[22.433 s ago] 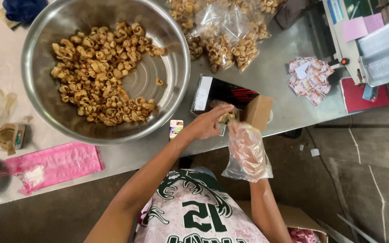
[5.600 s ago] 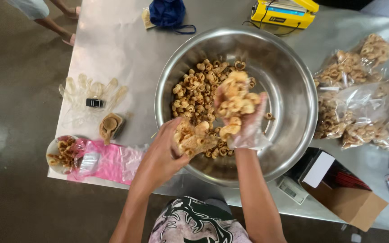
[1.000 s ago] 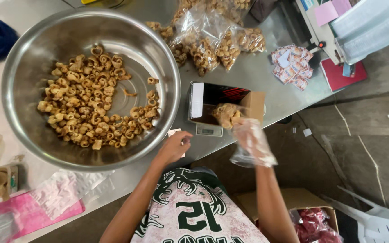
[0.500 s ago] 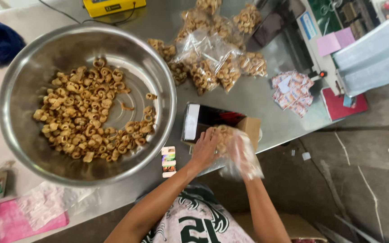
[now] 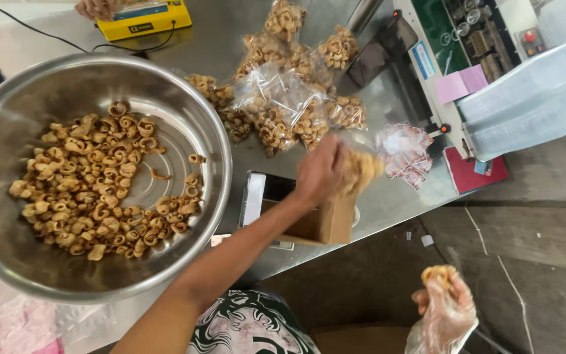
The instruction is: The person scoops fried ring-shaped snacks from a large metal bowl into small plastic bags using gloved hands. They then place the filled bags onto a digital scale to weigh them before moving them aside. The process is repeated continuously throughout the clip.
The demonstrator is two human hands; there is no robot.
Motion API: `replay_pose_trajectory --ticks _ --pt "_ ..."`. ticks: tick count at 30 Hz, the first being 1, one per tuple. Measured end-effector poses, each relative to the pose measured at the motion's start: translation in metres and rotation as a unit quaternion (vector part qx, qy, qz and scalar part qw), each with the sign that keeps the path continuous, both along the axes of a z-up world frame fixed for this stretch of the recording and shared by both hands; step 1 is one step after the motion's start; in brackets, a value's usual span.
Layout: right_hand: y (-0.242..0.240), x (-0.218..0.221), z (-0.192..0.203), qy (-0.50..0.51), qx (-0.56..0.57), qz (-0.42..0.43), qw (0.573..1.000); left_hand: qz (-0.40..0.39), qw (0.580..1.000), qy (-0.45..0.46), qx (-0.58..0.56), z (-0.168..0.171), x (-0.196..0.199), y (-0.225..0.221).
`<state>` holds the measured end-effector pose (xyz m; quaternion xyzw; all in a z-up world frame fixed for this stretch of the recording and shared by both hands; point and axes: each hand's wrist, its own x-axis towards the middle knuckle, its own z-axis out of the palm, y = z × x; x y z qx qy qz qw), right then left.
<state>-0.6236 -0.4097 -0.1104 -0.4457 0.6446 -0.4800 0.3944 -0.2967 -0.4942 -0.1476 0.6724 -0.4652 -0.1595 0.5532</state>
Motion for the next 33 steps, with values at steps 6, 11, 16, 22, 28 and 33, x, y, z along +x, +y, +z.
replay_pose_trajectory --ticks 6,11,16,22,28,33 --pt "0.017 -0.034 -0.062 -0.027 -0.031 0.008 0.999 0.001 0.991 0.120 0.068 -0.088 0.032 -0.067" --pt "0.016 -0.005 -0.053 -0.019 -0.032 0.048 0.998 0.037 0.995 0.059 0.077 -0.222 0.076 -0.084" --pt "0.003 0.036 -0.037 -0.036 0.040 0.116 0.992 0.021 0.984 0.148 0.100 -0.219 0.107 -0.022" --pt "-0.027 0.119 -0.052 -0.071 0.105 0.252 0.959 0.160 0.975 0.156 0.017 -0.164 0.141 0.173" --pt "-0.025 0.241 -0.076 0.004 0.229 0.453 0.862 0.454 0.877 0.122 0.103 -0.158 0.177 0.380" --pt "0.004 0.327 -0.144 0.016 0.293 0.551 0.781 0.580 0.783 0.121 0.191 -0.206 0.183 0.508"
